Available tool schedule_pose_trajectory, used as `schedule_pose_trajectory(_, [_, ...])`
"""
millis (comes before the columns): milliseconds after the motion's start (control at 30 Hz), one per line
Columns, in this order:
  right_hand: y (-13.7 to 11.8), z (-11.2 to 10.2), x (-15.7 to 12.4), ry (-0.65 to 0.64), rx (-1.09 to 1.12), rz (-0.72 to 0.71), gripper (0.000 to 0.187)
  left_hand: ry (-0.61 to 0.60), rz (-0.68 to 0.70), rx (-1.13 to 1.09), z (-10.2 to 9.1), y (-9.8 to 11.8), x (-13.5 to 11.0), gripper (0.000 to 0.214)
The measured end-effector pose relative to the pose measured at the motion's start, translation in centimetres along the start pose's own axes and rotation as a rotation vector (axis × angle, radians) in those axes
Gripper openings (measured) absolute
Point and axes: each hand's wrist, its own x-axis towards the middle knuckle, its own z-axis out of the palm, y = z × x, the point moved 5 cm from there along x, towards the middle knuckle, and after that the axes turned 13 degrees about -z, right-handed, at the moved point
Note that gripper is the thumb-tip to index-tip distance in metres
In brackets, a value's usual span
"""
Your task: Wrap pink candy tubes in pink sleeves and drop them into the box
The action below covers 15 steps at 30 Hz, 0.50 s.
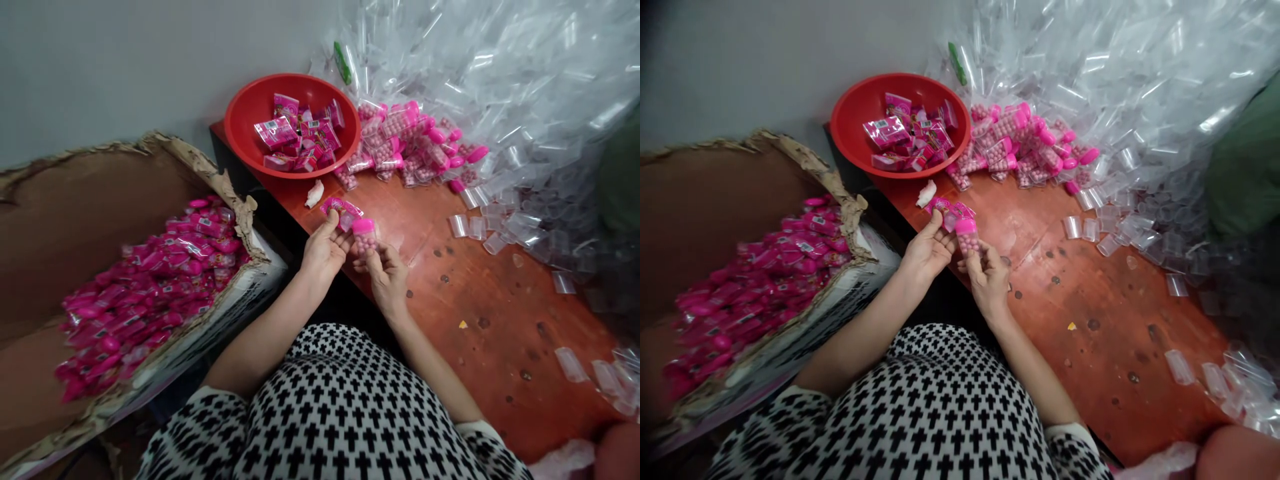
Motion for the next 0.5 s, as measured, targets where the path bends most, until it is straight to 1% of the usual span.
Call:
schedule_pose_trajectory(67, [-0.18,-0.03,0.04,0.020,0.017,0.007,0.027,0.003,-0.013,-0.010,-0.02,-0.09,-0.09,0.013])
schedule_pose_trajectory(200, [-0.53,0.03,0.07,0.018,0.020,-0.004,0.025,-0.028,0.002,-0.039,0.18,-0.19,-0.25,0.008])
schedule_pose_trajectory(333, [-0.73,-0.28,-0.20,0.046,0.001,-0.033,0.024,-0.024,0.006,-0.031,0.09,-0.16,-0.24,0.009])
schedule_pose_trajectory(500, [-0.38,-0.12,-0.30,0.009,0.000,-0.032,0.023,-0.045,0.003,-0.031,0.39,-0.31,-0.35,0.008])
